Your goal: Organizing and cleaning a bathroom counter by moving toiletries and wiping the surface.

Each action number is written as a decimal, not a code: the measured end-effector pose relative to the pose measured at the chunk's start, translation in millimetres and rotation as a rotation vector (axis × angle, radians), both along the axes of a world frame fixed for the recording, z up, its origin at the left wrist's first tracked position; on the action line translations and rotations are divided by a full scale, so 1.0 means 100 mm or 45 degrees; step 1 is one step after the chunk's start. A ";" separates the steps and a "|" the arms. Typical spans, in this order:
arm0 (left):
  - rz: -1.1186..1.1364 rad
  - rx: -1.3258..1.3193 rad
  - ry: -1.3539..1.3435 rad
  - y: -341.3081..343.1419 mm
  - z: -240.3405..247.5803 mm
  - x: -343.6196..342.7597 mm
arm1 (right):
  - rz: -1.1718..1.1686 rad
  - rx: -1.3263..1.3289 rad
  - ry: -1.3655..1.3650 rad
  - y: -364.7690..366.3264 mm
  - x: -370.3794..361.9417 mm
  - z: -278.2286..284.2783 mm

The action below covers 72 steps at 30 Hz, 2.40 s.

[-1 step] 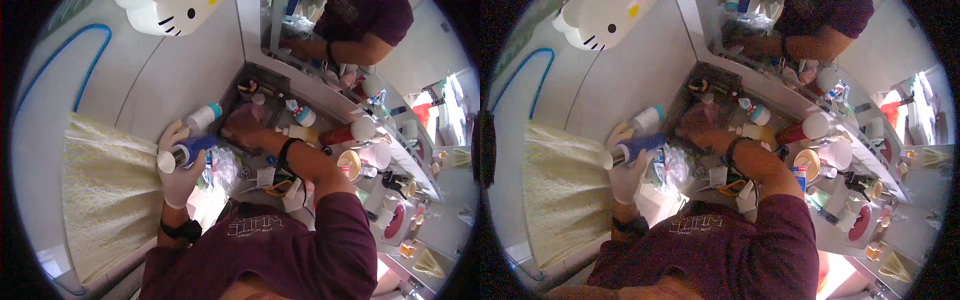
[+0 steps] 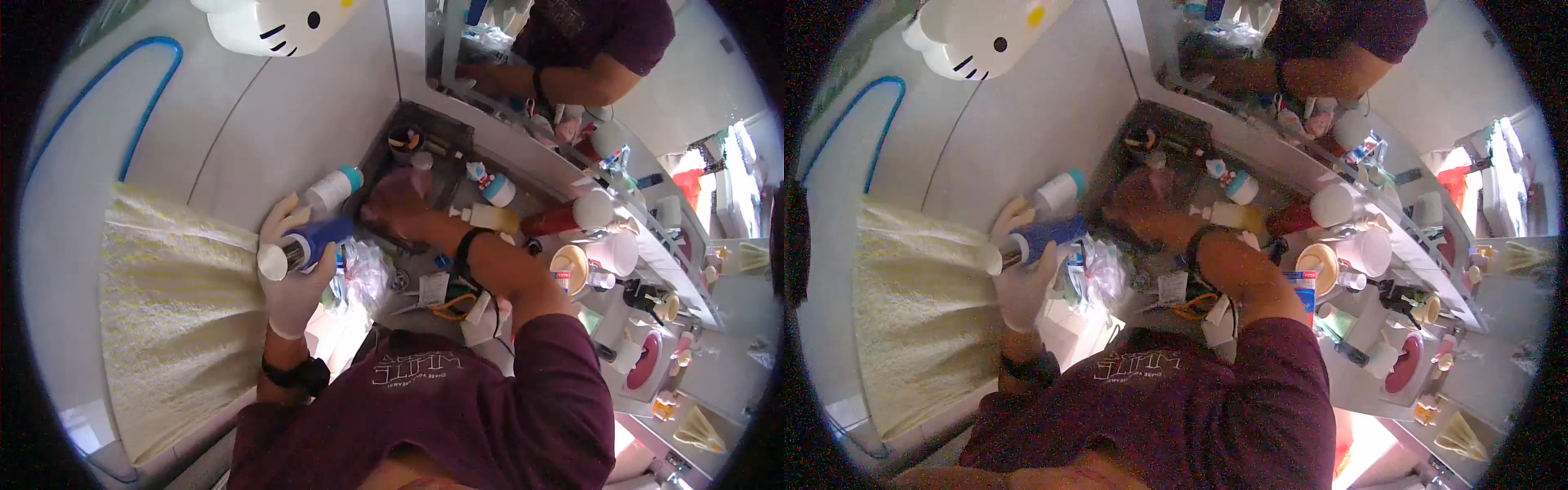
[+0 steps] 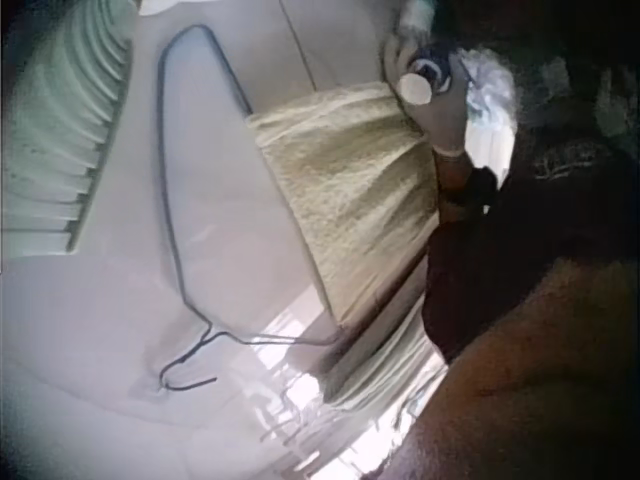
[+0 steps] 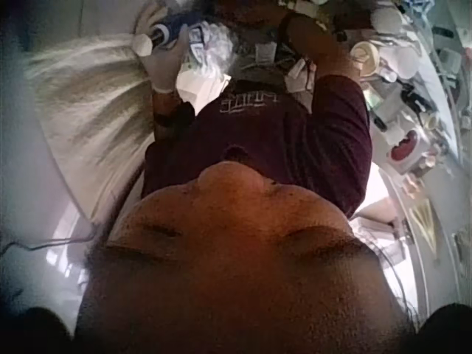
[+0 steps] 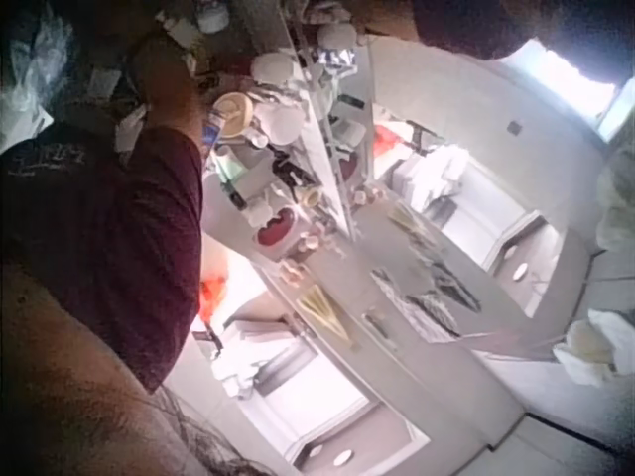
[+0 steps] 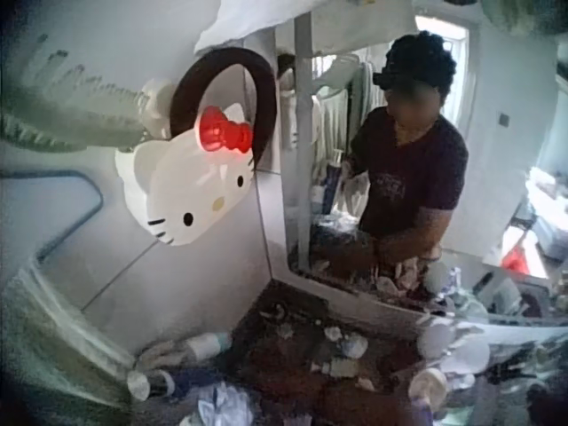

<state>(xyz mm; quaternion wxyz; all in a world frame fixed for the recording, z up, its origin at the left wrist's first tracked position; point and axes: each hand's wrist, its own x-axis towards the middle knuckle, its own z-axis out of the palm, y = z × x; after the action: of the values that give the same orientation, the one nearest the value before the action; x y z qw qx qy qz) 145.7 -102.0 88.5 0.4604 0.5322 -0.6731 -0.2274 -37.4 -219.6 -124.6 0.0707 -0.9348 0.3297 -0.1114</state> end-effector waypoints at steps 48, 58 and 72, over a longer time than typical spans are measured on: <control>0.160 -0.067 -0.426 -0.56 -1.27 -0.55 | -0.032 1.202 -0.950 0.44 -1.17 0.71; 0.207 0.150 0.052 -0.45 -1.13 -0.39 | -0.419 1.167 -0.550 0.57 -1.35 1.22; -0.384 0.111 -1.179 -0.82 -0.28 -1.07 | -0.486 0.868 -0.138 0.42 -0.84 0.65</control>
<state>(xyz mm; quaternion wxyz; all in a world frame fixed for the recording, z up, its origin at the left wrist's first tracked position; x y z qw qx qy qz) 38.9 -184.0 60.3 0.0520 0.4927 -0.8667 -0.0590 -121.4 -177.6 -59.8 0.3724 -0.7723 0.5116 -0.0561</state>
